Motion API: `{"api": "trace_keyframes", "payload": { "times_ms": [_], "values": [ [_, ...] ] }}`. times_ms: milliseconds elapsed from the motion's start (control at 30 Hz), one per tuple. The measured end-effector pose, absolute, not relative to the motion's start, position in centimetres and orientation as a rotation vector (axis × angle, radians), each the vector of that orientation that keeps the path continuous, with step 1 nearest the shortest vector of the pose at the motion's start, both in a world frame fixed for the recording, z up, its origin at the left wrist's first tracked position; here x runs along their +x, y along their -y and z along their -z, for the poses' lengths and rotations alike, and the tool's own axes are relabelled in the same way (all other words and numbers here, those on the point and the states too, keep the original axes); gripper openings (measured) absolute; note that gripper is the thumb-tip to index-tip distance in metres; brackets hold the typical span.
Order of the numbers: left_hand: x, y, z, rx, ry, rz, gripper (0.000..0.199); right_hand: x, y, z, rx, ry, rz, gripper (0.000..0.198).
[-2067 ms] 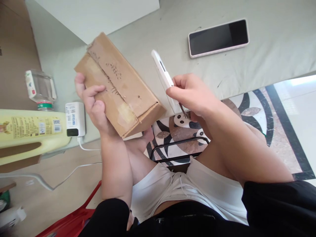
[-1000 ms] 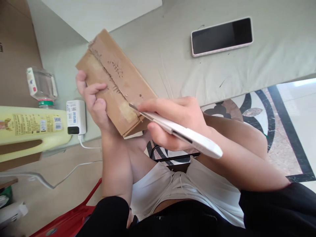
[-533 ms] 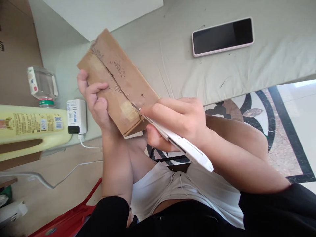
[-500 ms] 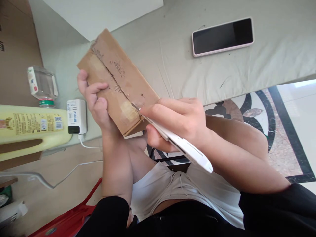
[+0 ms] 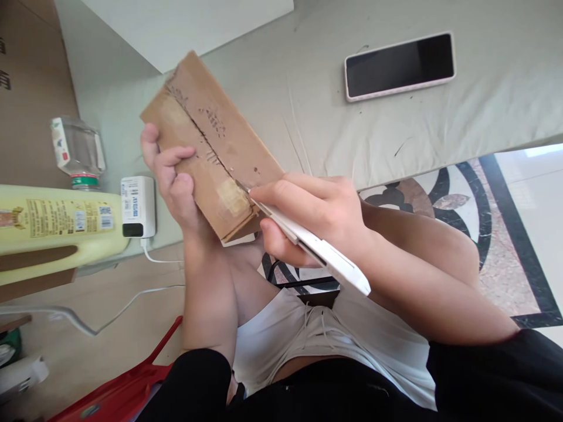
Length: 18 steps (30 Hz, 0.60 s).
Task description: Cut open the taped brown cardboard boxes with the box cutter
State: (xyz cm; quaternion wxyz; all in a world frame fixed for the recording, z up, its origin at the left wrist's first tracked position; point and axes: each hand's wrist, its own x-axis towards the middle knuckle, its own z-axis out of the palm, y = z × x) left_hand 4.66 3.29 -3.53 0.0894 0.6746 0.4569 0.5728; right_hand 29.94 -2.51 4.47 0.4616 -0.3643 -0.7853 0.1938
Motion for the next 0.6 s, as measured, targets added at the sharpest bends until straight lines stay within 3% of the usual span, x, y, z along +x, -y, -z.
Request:
{"api": "trace_keyframes", "payload": {
  "times_ms": [600],
  "values": [
    [5.12, -2.78, 3.32, 1.987, -1.244, -1.732, 0.039, 29.68, 2.31, -4.31, -0.816, 1.77, -0.812, 0.026]
  ]
}}
